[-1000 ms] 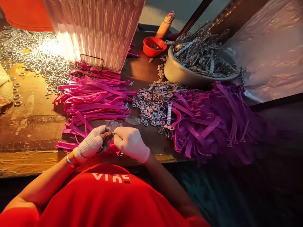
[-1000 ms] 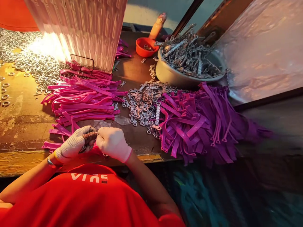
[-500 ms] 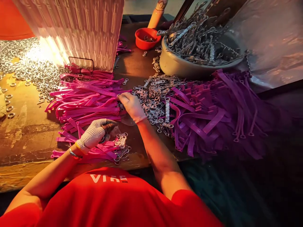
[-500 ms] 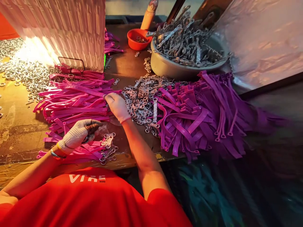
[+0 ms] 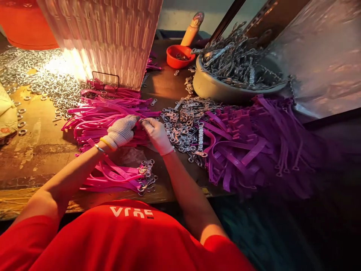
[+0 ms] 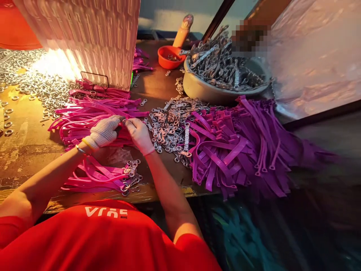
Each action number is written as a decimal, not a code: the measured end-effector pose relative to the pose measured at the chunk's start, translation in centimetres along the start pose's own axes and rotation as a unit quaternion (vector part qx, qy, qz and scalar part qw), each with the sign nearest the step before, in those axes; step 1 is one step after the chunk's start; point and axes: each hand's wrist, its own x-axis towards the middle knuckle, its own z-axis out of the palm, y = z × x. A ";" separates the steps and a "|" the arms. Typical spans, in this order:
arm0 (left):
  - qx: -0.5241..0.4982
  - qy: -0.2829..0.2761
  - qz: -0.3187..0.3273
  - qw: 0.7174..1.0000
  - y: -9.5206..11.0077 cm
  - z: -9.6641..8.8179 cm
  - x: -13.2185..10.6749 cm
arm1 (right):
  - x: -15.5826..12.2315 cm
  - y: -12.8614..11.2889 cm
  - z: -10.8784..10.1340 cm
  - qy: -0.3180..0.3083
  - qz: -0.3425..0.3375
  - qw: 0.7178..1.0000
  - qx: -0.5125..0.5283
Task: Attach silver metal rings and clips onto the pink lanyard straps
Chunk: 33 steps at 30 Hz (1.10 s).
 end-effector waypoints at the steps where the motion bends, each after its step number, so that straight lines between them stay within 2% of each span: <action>1: 0.010 -0.022 -0.002 1.000 -0.1 0.0 0.6 | -0.2 0.0 0.0 0.003 -0.006 1.000 0.002; 3: 0.009 -0.033 -0.007 0.999 -0.1 -0.2 1.0 | -0.8 -0.2 -0.1 0.025 -0.027 0.999 -0.009; 6: -0.009 -0.028 -0.010 1.000 0.2 -1.1 -0.3 | -2.4 -1.0 -0.7 0.055 -0.070 0.995 -0.053; 8: -0.073 -0.034 -0.019 0.997 0.4 -1.8 -2.1 | -3.9 -1.9 -1.1 0.038 -0.083 0.992 -0.091; 9: -0.145 -0.044 -0.035 0.988 0.6 -2.1 -3.2 | -4.7 -2.4 -1.2 0.024 -0.087 0.989 -0.113; 10: -0.239 -0.057 -0.057 0.968 0.8 -2.4 -4.4 | -5.6 -2.9 -1.3 0.011 -0.090 0.986 -0.141; 11: -0.343 -0.069 -0.084 0.933 1.1 -2.5 -5.6 | -6.4 -3.4 -1.2 -0.003 -0.096 0.980 -0.172; 13: -0.506 -0.085 -0.136 0.847 1.8 -2.7 -7.8 | -8.0 -4.6 -1.0 -0.043 -0.109 0.963 -0.242; 14: -0.542 -0.091 -0.151 0.822 2.2 -2.6 -8.9 | -8.7 -5.3 -0.8 -0.071 -0.113 0.951 -0.278; 15: -0.556 -0.095 -0.161 0.810 2.6 -2.6 -9.8 | -9.3 -5.9 -0.6 -0.101 -0.115 0.936 -0.317; 17: -0.549 -0.105 -0.171 0.812 3.3 -2.4 -11.4 | -10.4 -7.0 -0.2 -0.151 -0.117 0.896 -0.400; 19: -0.509 -0.118 -0.169 0.836 3.6 -2.0 -12.5 | -11.4 -7.8 0.2 -0.179 -0.116 0.851 -0.480; 21: -0.435 -0.113 -0.146 0.881 3.5 -1.5 -13.3 | -12.1 -8.0 0.5 -0.194 -0.118 0.815 -0.533; 23: -0.346 -0.093 -0.090 0.929 3.2 -0.9 -13.7 | -12.9 -7.8 0.8 -0.203 -0.114 0.799 -0.554; 24: -0.314 -0.084 -0.064 0.944 3.1 -0.5 -13.8 | -13.3 -7.5 1.0 -0.203 -0.110 0.798 -0.557; 26: -0.290 -0.097 -0.035 0.952 2.7 0.2 -13.8 | -14.0 -6.8 1.4 -0.192 -0.098 0.803 -0.556; 30: -0.323 -0.148 -0.032 0.934 2.5 1.1 -13.6 | -15.1 -5.9 2.1 -0.174 -0.084 0.818 -0.542; 33: -0.382 -0.148 -0.038 0.912 2.8 1.8 -14.0 | -15.1 -6.2 1.8 -0.158 -0.054 0.840 -0.515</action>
